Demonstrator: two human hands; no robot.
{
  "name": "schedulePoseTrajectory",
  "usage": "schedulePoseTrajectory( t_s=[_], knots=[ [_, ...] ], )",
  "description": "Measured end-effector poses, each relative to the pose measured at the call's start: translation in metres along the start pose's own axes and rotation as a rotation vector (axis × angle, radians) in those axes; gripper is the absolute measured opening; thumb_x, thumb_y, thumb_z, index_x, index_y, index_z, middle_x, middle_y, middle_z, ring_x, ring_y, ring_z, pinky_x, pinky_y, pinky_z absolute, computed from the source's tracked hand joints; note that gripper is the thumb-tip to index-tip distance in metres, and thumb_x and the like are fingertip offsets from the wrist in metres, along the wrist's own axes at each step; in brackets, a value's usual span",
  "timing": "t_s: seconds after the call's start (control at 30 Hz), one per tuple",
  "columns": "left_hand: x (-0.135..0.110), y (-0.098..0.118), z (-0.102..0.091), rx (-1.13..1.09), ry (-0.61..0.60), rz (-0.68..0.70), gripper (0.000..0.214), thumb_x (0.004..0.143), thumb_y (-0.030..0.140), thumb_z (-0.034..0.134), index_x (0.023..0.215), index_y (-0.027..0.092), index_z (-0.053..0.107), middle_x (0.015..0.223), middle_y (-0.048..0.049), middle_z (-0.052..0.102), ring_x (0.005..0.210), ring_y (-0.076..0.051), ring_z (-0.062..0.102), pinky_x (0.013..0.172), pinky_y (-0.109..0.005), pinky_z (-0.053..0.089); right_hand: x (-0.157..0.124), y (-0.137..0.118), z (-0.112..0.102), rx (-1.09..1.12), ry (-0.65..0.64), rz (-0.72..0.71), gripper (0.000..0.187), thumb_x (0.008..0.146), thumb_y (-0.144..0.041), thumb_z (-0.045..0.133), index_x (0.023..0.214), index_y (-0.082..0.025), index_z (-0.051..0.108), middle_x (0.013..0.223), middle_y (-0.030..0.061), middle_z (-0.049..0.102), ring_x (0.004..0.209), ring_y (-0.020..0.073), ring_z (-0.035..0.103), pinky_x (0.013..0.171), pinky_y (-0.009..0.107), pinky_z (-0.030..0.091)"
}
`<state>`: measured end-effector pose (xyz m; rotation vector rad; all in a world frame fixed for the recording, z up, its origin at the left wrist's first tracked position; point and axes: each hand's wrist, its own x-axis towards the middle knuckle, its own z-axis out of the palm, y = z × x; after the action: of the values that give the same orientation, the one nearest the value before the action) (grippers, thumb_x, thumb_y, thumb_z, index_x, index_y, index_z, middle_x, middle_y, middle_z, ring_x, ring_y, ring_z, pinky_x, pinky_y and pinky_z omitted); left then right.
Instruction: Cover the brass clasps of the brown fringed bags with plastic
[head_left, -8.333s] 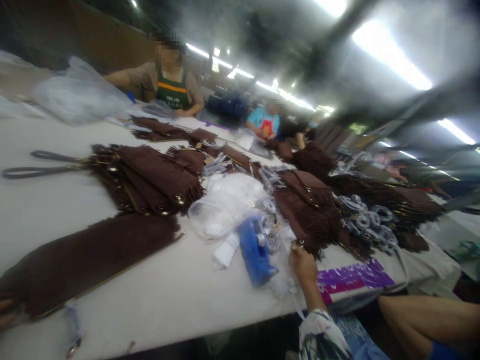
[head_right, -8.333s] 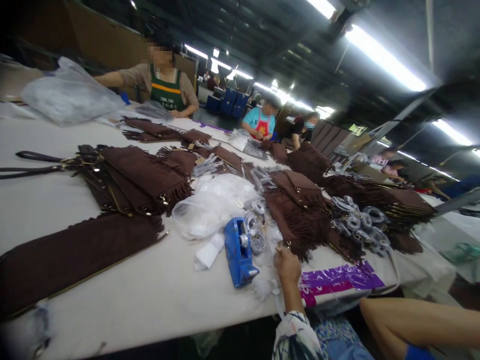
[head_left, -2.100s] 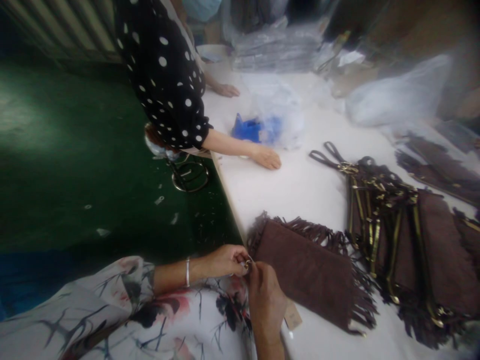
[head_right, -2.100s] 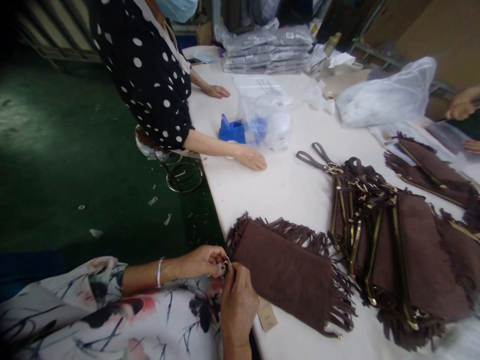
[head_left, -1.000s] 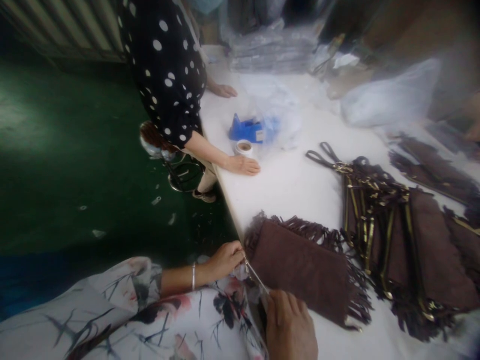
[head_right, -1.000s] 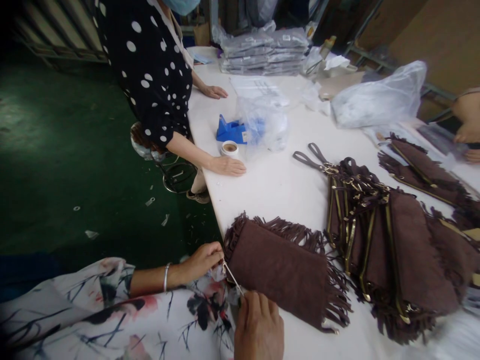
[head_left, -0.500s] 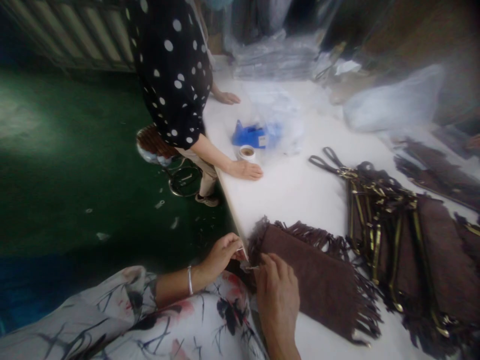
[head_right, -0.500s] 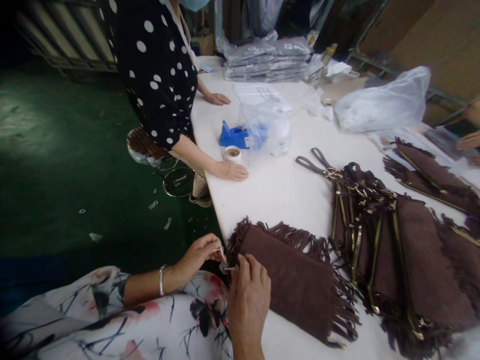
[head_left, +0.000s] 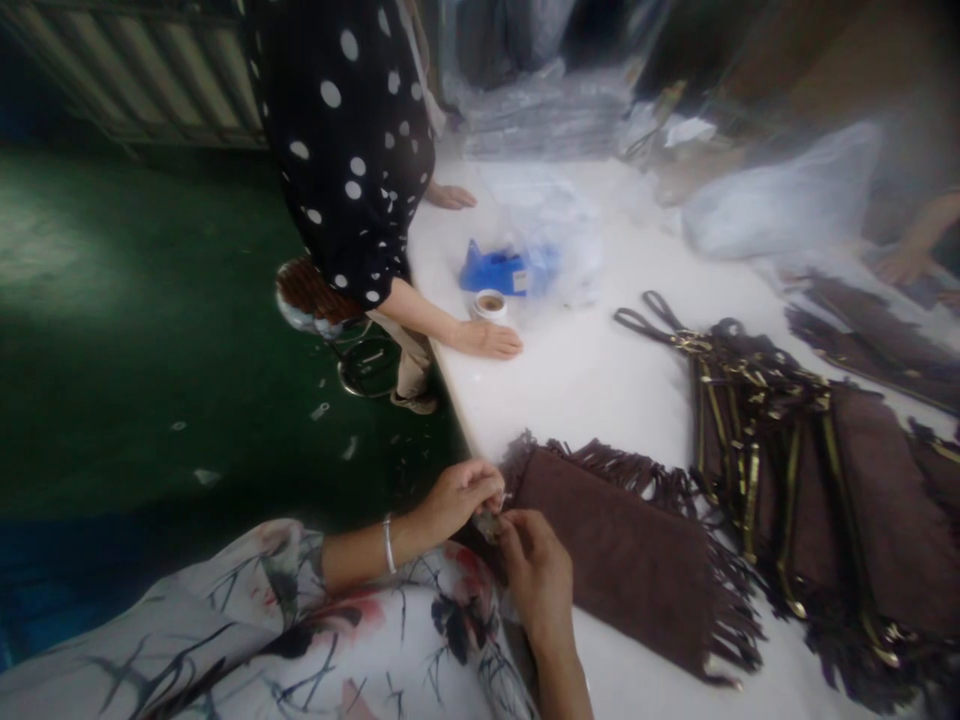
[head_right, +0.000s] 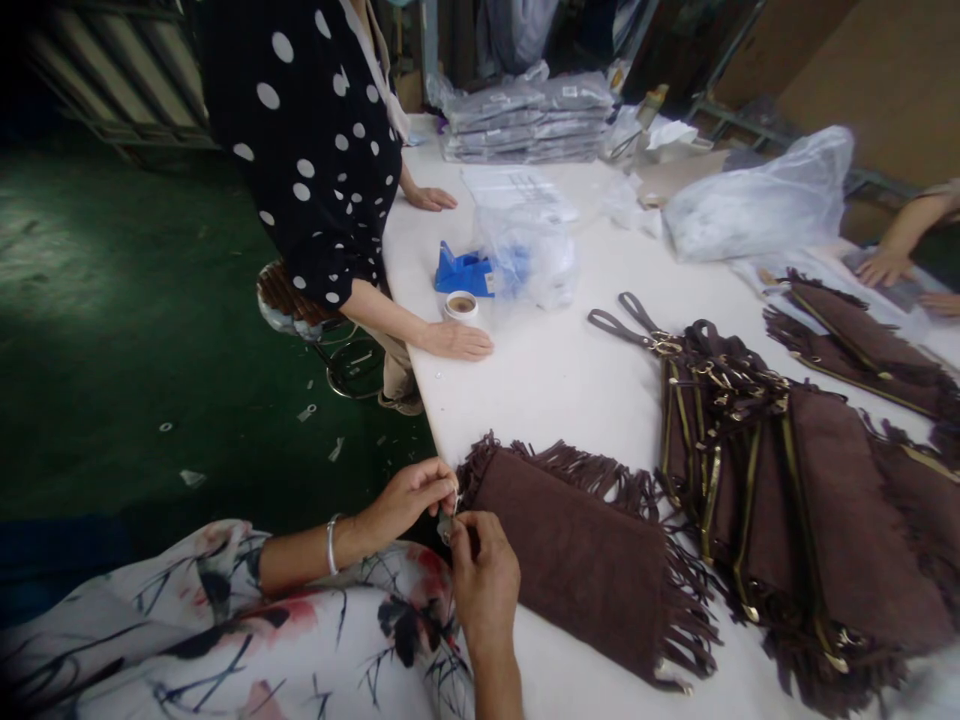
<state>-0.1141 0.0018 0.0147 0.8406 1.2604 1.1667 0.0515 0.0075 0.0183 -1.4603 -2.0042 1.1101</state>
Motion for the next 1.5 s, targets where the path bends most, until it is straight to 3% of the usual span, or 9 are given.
schedulePoseTrajectory(
  t_s=[0.17,0.37,0.53,0.63,0.8,0.93,1.2,1.37,1.5],
  knots=[
    [0.001,0.002,0.002,-0.016,-0.026,-0.02,0.023,0.087,0.037,0.056,0.08,0.016,0.059,0.068,-0.0009,0.059,0.062,-0.012,0.053,0.059,-0.022,0.038,0.002,0.0,0.0,0.074,0.046,0.026,0.032,0.094,-0.04,0.046,0.106,-0.02,0.068,0.099,0.0067,0.071,0.085,0.0184,0.066,0.075,0.026,0.049],
    [0.004,0.006,0.001,-0.031,-0.065,-0.016,0.02,0.084,0.034,0.059,0.081,0.014,0.06,0.069,-0.0008,0.059,0.06,-0.011,0.052,0.059,-0.022,0.041,0.003,0.004,0.004,0.05,0.005,0.02,0.03,0.094,-0.039,0.045,0.096,-0.021,0.069,0.091,0.0045,0.071,0.079,0.0167,0.065,0.071,0.025,0.048],
    [0.004,-0.003,-0.001,-0.076,0.011,-0.035,0.034,0.087,0.044,0.058,0.101,0.013,0.059,0.075,-0.0028,0.062,0.059,-0.011,0.057,0.054,-0.021,0.041,0.0,0.004,0.001,0.171,0.022,0.105,0.03,0.092,-0.042,0.049,0.094,-0.02,0.068,0.083,0.0029,0.071,0.072,0.0165,0.064,0.066,0.024,0.047],
    [-0.002,-0.015,-0.001,-0.112,-0.035,-0.048,0.042,0.081,0.044,0.067,0.109,0.014,0.057,0.084,-0.0042,0.063,0.059,-0.01,0.057,0.054,-0.021,0.042,0.0,0.002,-0.001,0.233,0.029,0.153,0.03,0.09,-0.044,0.052,0.092,-0.019,0.069,0.08,0.0026,0.071,0.07,0.0172,0.064,0.063,0.024,0.047],
    [-0.006,-0.031,0.002,-0.059,-0.131,-0.129,0.031,0.074,0.038,0.074,0.087,0.013,0.062,0.066,0.0002,0.06,0.055,-0.011,0.055,0.051,-0.021,0.039,-0.001,0.002,-0.003,0.252,0.011,0.136,0.029,0.09,-0.044,0.052,0.093,-0.02,0.068,0.082,0.002,0.071,0.073,0.0173,0.064,0.067,0.025,0.048],
    [-0.003,-0.025,-0.002,0.037,-0.096,-0.191,0.023,0.075,0.036,0.069,0.077,0.013,0.064,0.058,0.0005,0.059,0.051,-0.01,0.051,0.049,-0.021,0.034,-0.002,0.007,-0.003,0.066,0.081,0.144,0.027,0.092,-0.042,0.05,0.093,-0.021,0.066,0.084,0.0018,0.07,0.075,0.0172,0.064,0.068,0.025,0.045],
    [-0.001,-0.014,-0.01,-0.287,-0.366,-0.412,0.02,0.073,0.032,0.07,0.079,0.013,0.067,0.073,-0.005,0.065,0.055,-0.011,0.056,0.049,-0.02,0.035,-0.017,0.005,0.001,-0.292,0.096,0.009,0.027,0.099,-0.04,0.039,0.099,-0.023,0.059,0.094,0.0044,0.065,0.081,0.0191,0.062,0.07,0.029,0.043],
    [0.004,-0.02,-0.017,-0.517,-0.411,-0.493,0.02,0.071,0.022,0.069,0.087,0.01,0.071,0.067,-0.004,0.062,0.053,-0.009,0.055,0.046,-0.018,0.036,-0.043,0.015,-0.004,-0.552,0.117,-0.181,0.033,0.094,-0.047,0.05,0.11,-0.019,0.057,0.109,0.0123,0.061,0.096,0.0275,0.056,0.083,0.039,0.043],
    [0.007,-0.022,-0.023,-0.492,-0.509,-0.542,0.036,0.073,0.02,0.069,0.106,0.009,0.071,0.062,-0.0044,0.064,0.046,-0.009,0.052,0.042,-0.017,0.036,-0.052,0.024,-0.005,-0.7,0.122,-0.302,0.024,0.097,-0.033,0.043,0.109,-0.02,0.06,0.107,0.0129,0.062,0.092,0.0274,0.056,0.079,0.04,0.044]
  ],
)
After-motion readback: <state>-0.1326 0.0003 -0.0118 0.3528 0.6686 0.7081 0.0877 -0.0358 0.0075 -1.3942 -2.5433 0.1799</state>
